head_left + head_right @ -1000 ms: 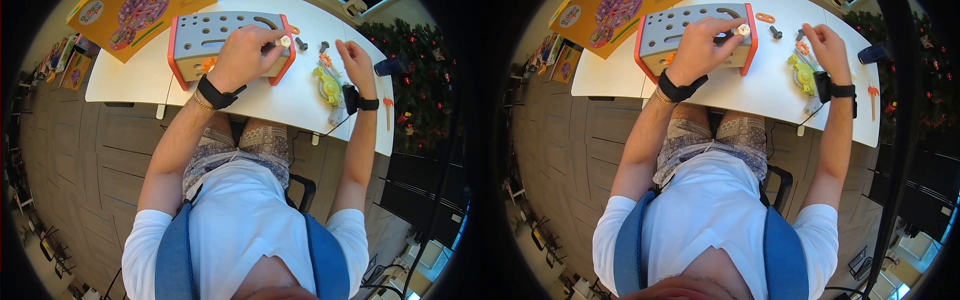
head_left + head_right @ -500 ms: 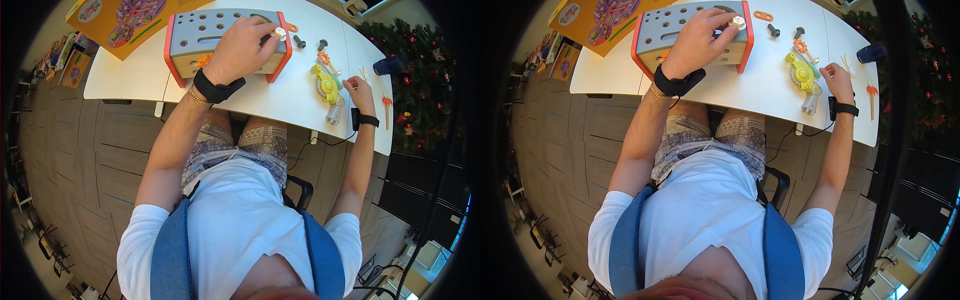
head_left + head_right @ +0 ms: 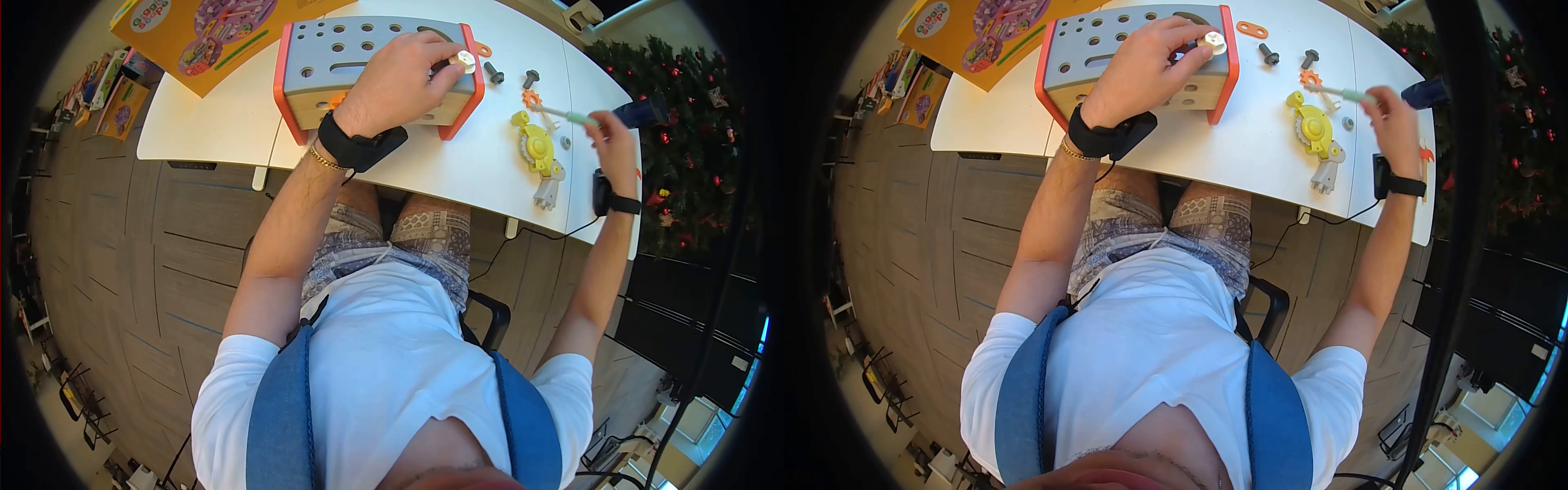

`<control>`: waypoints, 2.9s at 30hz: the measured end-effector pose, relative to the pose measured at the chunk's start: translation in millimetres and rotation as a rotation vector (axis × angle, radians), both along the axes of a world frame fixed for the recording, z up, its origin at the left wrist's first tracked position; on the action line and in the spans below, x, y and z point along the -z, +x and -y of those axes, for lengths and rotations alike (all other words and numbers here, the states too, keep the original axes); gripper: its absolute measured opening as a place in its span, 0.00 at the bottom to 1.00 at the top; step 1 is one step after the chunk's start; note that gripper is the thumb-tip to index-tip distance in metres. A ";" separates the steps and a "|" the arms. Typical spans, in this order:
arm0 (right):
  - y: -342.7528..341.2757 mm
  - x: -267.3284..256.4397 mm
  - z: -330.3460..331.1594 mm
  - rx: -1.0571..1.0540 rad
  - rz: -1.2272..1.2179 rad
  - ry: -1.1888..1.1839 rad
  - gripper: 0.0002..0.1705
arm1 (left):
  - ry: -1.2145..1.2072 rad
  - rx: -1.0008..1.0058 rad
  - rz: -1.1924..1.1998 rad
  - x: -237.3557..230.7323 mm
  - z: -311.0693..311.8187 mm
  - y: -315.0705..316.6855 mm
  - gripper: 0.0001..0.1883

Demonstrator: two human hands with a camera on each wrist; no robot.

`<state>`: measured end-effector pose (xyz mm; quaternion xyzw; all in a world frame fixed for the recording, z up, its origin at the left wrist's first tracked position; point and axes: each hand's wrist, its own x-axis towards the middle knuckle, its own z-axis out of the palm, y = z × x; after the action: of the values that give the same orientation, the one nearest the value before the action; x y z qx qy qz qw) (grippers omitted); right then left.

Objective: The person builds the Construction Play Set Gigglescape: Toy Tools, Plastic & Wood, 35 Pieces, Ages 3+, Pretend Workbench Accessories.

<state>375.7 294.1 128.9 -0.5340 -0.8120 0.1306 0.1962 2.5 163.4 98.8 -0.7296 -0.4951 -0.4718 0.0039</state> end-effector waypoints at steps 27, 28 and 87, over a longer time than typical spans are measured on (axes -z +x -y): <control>-195.0 -167.9 65.3 -0.963 0.090 0.382 0.09 | -0.132 0.052 0.026 -0.6 -0.6 -4.2 0.13; -196.8 -171.8 65.6 -0.973 0.128 0.370 0.09 | -0.132 0.050 0.026 -1.0 -0.3 -4.0 0.13; -215.2 -190.1 95.5 -0.834 0.272 0.313 0.17 | -0.272 0.183 0.326 -42.0 -15.1 7.3 0.09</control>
<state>160.5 198.5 319.0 -0.1381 -0.9857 0.0031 0.0966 9.8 178.5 140.8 -0.6795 -0.4799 -0.5107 -0.2172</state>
